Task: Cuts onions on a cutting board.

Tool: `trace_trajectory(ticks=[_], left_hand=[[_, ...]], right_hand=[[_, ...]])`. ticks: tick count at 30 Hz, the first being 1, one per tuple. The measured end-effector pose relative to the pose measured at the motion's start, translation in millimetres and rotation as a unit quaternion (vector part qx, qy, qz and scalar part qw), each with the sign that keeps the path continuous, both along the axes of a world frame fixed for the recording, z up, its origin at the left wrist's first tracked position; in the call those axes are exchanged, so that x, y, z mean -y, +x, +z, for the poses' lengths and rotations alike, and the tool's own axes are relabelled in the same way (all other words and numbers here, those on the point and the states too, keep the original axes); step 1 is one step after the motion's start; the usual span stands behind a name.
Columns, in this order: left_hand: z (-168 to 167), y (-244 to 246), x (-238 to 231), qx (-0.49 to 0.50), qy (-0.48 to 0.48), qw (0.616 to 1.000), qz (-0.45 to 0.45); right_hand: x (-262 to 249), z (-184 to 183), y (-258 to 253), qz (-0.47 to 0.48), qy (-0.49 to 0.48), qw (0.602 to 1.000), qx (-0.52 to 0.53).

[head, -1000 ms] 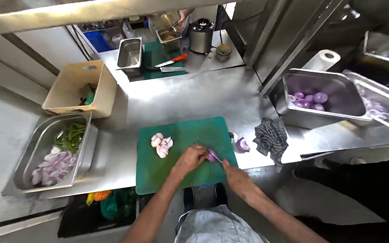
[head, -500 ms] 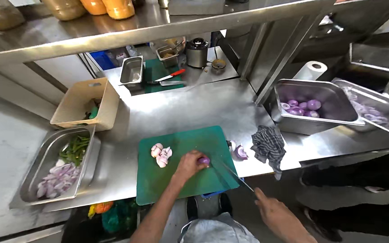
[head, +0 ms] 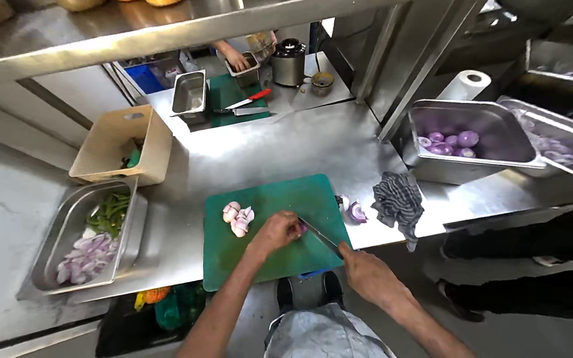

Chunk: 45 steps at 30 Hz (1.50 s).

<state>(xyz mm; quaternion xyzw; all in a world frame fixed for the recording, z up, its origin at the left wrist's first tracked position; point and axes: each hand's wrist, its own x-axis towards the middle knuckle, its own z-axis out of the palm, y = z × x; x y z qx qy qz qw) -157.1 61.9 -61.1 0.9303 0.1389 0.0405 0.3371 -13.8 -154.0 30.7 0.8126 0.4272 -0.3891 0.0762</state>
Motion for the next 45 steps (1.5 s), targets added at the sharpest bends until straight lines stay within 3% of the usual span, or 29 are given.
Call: trace_trajectory(ticks=[8, 18, 25, 30, 36, 41, 45], left_hand=[[-6, -5, 0, 0.031, 0.005, 0.999, 0.008], [-15, -18, 4, 0.079, 0.043, 0.996, 0.018], [-18, -23, -5, 0.076, 0.023, 0.996, 0.046], [-24, -27, -7, 0.091, 0.008, 0.994, 0.066], [-27, -30, 0, 0.087, -0.037, 0.99, 0.108], [-35, -41, 17, 0.12, -0.051, 0.975, 0.182], [-43, -42, 30, 0.119, -0.038, 0.97, 0.208]], right_hand=[[-22, -66, -3, 0.001, 0.039, 0.998, -0.048], [-19, 7, -16, 0.036, -0.012, 0.999, 0.025], [-36, -40, -24, 0.02, 0.005, 1.0, 0.001], [-45, -40, -25, 0.035, -0.002, 0.999, 0.01], [-45, -64, -17, 0.037, 0.03, 0.999, -0.014], [-39, -35, -15, 0.019, 0.07, 0.997, 0.009], [-35, -7, -24, 0.045, 0.038, 0.997, 0.054]])
